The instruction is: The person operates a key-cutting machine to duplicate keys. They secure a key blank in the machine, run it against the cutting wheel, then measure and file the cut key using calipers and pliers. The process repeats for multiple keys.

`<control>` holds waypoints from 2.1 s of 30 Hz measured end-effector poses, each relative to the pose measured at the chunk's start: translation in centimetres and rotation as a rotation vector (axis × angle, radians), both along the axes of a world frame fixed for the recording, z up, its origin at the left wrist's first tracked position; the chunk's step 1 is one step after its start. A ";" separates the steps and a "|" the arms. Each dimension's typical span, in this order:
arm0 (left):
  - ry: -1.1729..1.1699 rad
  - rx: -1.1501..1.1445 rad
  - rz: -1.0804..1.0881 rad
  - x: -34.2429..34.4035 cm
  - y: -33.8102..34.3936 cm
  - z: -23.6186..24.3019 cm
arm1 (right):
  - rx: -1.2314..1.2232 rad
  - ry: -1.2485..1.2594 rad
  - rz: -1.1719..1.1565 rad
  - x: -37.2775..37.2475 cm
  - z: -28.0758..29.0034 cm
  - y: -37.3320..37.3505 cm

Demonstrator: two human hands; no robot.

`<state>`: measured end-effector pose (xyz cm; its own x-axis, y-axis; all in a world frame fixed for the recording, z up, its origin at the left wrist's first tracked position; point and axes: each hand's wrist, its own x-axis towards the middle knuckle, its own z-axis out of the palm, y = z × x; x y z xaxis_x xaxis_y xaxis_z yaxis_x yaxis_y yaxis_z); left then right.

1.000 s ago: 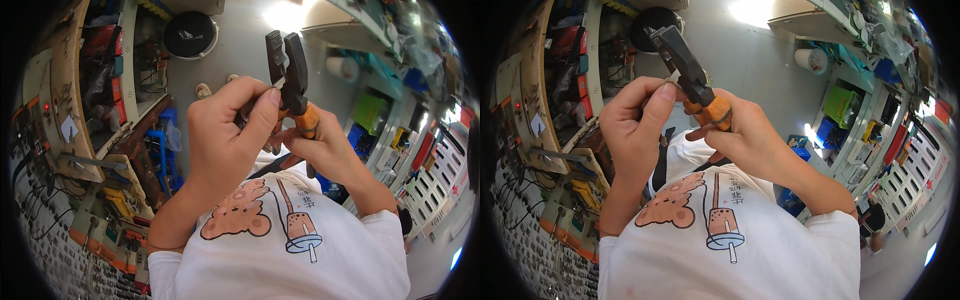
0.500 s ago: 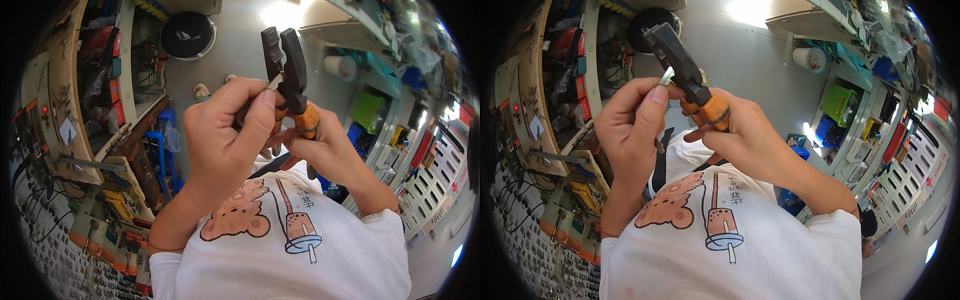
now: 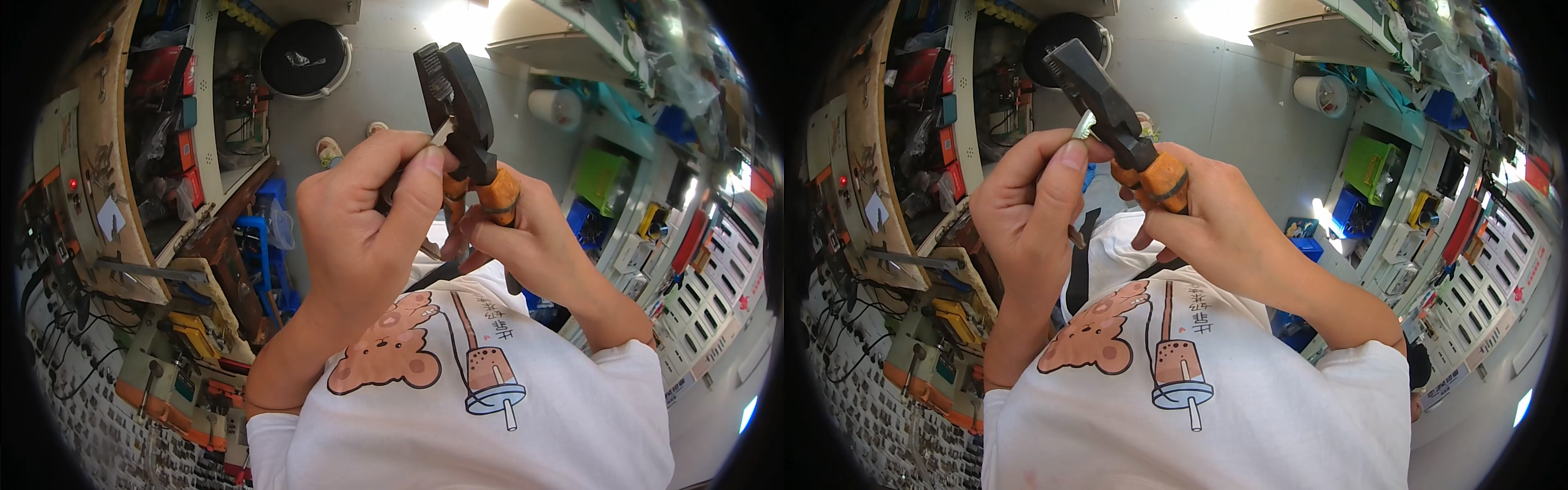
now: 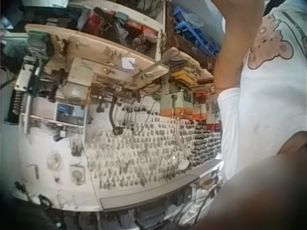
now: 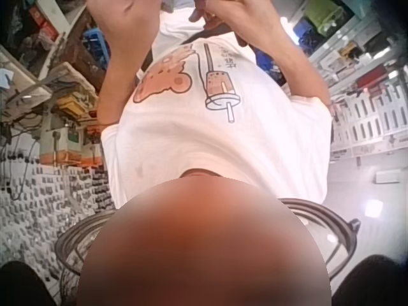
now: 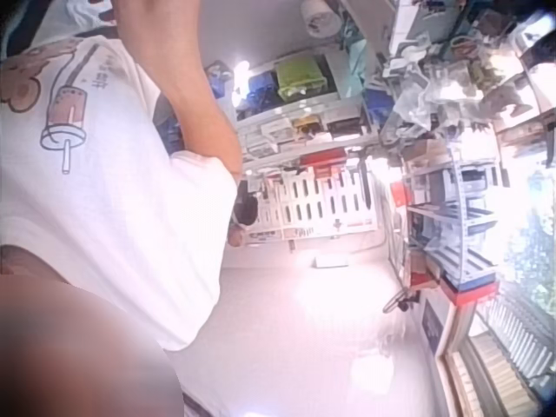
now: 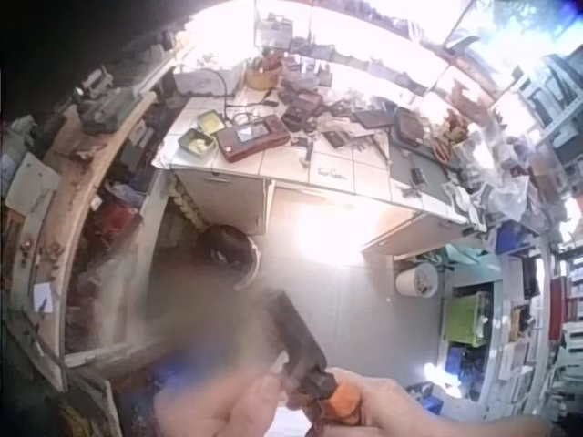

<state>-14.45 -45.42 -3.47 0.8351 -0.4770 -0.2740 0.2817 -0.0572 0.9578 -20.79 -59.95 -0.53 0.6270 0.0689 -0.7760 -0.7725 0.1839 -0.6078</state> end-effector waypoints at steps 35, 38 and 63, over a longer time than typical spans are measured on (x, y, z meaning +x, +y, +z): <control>0.229 -0.023 -0.157 4.8 1.0 -1.2 | 0.177 -0.072 0.127 -3.4 -3.6 -0.2; 0.246 0.020 -0.166 5.0 2.7 -1.5 | 0.286 -0.026 -0.001 -4.4 -4.0 0.6; 0.340 -0.006 -0.148 0.0 3.6 -1.5 | 0.213 -0.066 0.022 -4.7 -3.9 1.6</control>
